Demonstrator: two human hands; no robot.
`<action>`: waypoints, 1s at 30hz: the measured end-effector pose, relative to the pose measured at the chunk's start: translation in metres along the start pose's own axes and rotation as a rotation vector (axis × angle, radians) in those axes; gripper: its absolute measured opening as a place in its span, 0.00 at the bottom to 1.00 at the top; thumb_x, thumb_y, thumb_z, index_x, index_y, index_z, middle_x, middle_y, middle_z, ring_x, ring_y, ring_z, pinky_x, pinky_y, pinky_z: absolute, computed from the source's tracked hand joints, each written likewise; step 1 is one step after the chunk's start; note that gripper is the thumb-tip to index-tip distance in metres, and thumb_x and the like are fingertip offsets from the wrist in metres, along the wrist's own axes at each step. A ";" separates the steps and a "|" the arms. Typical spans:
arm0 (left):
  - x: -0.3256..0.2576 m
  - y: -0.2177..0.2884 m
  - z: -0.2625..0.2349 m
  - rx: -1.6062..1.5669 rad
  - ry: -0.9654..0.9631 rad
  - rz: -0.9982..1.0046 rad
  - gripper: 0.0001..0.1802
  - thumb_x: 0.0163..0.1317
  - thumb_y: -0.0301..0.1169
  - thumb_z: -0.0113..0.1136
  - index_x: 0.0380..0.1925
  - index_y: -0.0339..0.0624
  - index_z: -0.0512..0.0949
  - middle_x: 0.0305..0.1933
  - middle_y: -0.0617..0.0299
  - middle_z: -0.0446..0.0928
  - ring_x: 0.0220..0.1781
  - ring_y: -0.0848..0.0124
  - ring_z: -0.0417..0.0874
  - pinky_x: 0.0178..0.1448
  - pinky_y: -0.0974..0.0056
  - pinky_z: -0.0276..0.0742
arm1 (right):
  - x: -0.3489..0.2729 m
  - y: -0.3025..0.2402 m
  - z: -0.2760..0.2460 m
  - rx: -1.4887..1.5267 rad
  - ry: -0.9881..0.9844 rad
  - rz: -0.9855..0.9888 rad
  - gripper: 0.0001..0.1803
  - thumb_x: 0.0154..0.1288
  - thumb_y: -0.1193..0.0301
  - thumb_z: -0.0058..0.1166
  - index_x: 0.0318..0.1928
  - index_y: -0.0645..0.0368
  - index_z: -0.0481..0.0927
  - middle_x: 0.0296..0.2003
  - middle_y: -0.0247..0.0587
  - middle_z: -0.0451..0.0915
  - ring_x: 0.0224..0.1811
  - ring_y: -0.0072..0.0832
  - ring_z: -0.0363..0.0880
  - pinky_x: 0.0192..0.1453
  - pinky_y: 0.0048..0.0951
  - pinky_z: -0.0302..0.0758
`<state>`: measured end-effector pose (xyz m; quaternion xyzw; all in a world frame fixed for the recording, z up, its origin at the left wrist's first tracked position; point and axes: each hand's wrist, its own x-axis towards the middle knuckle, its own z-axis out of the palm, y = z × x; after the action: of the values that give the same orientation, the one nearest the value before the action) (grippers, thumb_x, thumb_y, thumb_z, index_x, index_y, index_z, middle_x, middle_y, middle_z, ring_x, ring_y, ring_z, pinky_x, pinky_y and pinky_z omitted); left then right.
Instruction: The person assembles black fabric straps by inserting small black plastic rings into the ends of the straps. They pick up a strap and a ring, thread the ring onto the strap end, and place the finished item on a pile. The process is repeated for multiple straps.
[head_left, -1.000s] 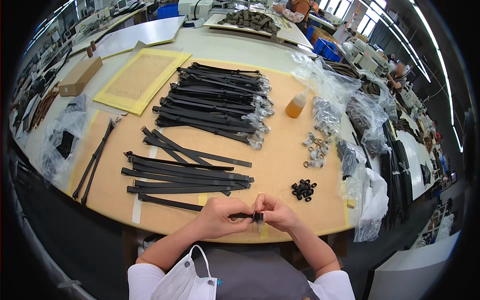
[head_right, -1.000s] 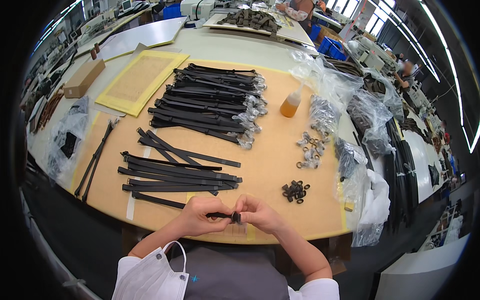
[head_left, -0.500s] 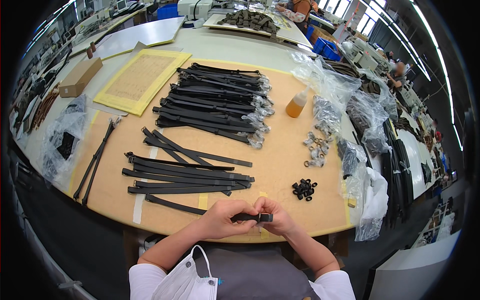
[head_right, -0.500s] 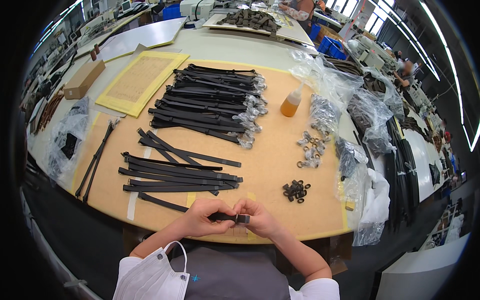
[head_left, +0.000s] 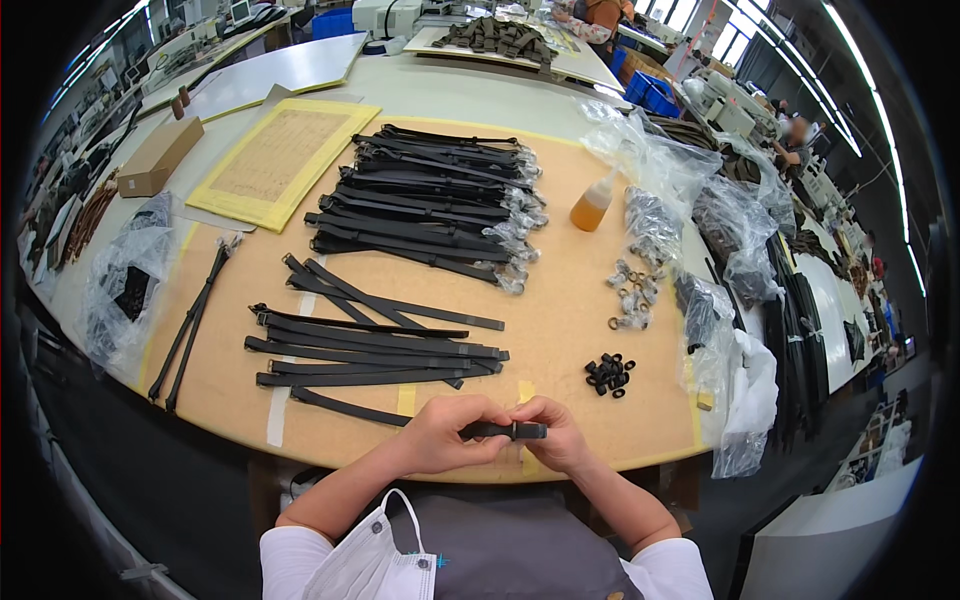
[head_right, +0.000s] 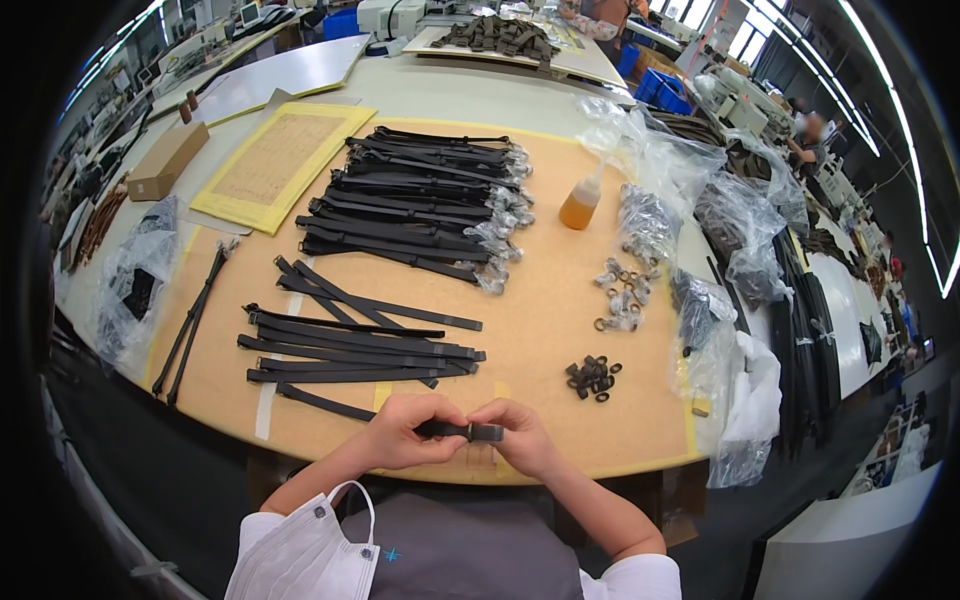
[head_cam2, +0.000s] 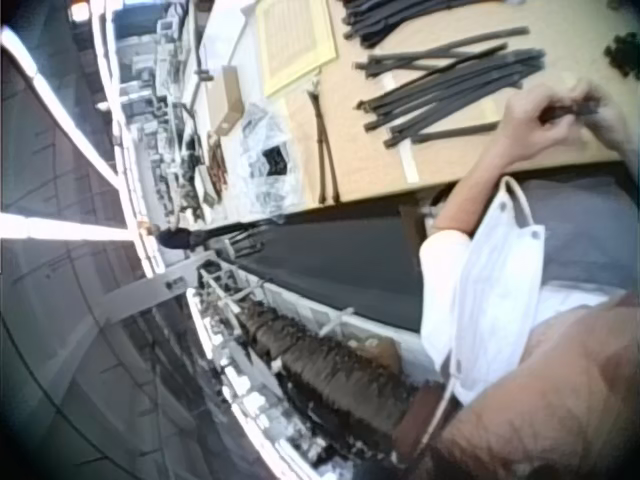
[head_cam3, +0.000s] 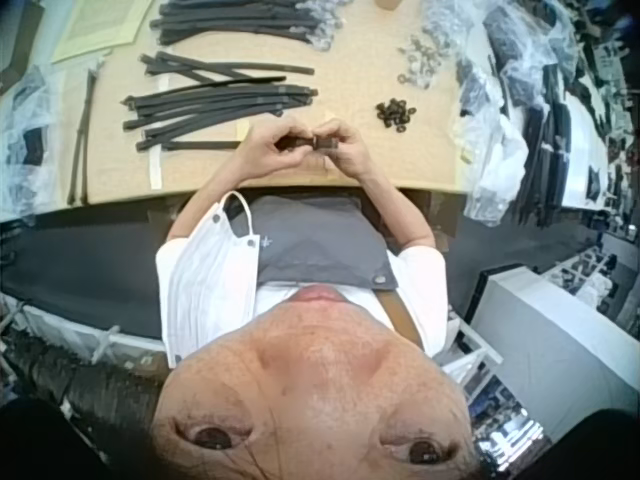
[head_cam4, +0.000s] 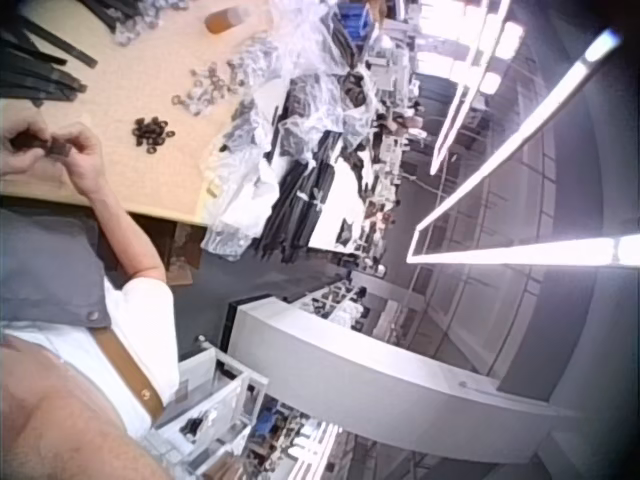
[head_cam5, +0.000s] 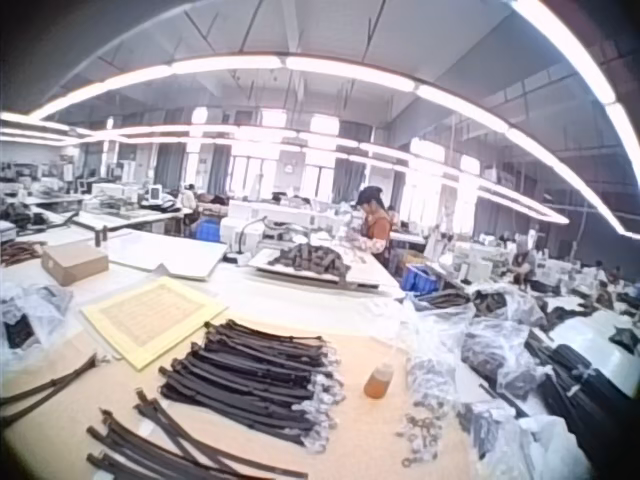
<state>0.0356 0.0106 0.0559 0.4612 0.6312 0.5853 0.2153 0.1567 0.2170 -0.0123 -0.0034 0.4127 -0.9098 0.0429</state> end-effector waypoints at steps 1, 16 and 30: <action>0.000 0.000 0.000 0.008 0.015 0.018 0.12 0.59 0.25 0.73 0.42 0.36 0.84 0.33 0.59 0.85 0.33 0.74 0.86 0.36 0.68 0.81 | -0.001 0.001 -0.002 0.067 0.016 0.029 0.09 0.73 0.75 0.61 0.51 0.61 0.82 0.49 0.42 0.85 0.52 0.30 0.85 0.58 0.32 0.81; 0.002 0.000 -0.002 0.094 0.062 0.065 0.10 0.53 0.21 0.72 0.36 0.37 0.85 0.31 0.62 0.85 0.29 0.73 0.83 0.32 0.69 0.79 | 0.011 -0.037 0.015 -0.071 -0.010 0.419 0.17 0.70 0.64 0.67 0.51 0.63 0.83 0.45 0.46 0.86 0.43 0.29 0.87 0.50 0.30 0.84; -0.002 0.001 0.001 0.398 0.000 0.103 0.13 0.51 0.22 0.73 0.38 0.39 0.84 0.29 0.59 0.83 0.28 0.67 0.84 0.30 0.65 0.78 | 0.012 -0.042 0.048 -0.529 0.099 0.299 0.10 0.69 0.69 0.67 0.44 0.63 0.85 0.35 0.30 0.85 0.36 0.13 0.79 0.40 0.19 0.74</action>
<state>0.0381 0.0095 0.0563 0.5264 0.7098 0.4593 0.0897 0.1435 0.2082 0.0505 0.0906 0.6329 -0.7534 0.1539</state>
